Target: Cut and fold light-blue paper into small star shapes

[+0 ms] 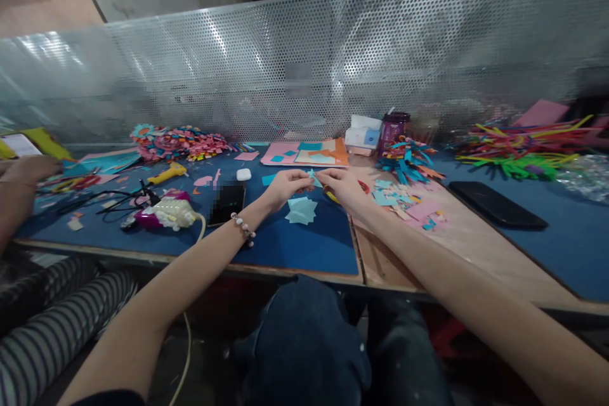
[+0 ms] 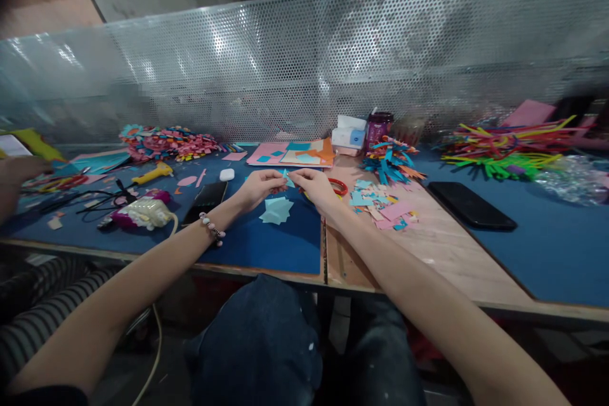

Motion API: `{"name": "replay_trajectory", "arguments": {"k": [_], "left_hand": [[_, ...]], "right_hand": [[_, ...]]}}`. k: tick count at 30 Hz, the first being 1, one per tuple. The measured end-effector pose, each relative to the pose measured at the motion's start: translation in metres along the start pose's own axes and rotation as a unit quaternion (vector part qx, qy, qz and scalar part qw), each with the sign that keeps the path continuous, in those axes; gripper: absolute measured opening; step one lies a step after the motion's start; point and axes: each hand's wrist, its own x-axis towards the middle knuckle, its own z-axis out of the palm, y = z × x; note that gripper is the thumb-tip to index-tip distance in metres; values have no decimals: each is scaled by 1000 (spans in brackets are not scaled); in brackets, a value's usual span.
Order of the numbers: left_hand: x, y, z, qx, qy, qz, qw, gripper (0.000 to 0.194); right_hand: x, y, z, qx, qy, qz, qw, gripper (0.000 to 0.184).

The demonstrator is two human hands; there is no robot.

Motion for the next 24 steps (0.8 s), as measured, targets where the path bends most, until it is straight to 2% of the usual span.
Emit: {"name": "replay_trajectory", "arguments": {"k": [5,14,19,24], "left_hand": [[0,-1,0,1,-6,-8,1000,27],[2,-4,-1,-4,14,9,1000,21],[0,-2,2,5,-2,-9,1000,22],[-2,1,2,37,-15,-10,999,26]], "right_hand": [[0,-2,-1,-112,25,-51,992,30],[0,-1,2,-83,6,-41,996,33],[-1,-5,0,-158,24,-64,985,29],[-1,-9,-2,-202,14,-81,976,29]]}}
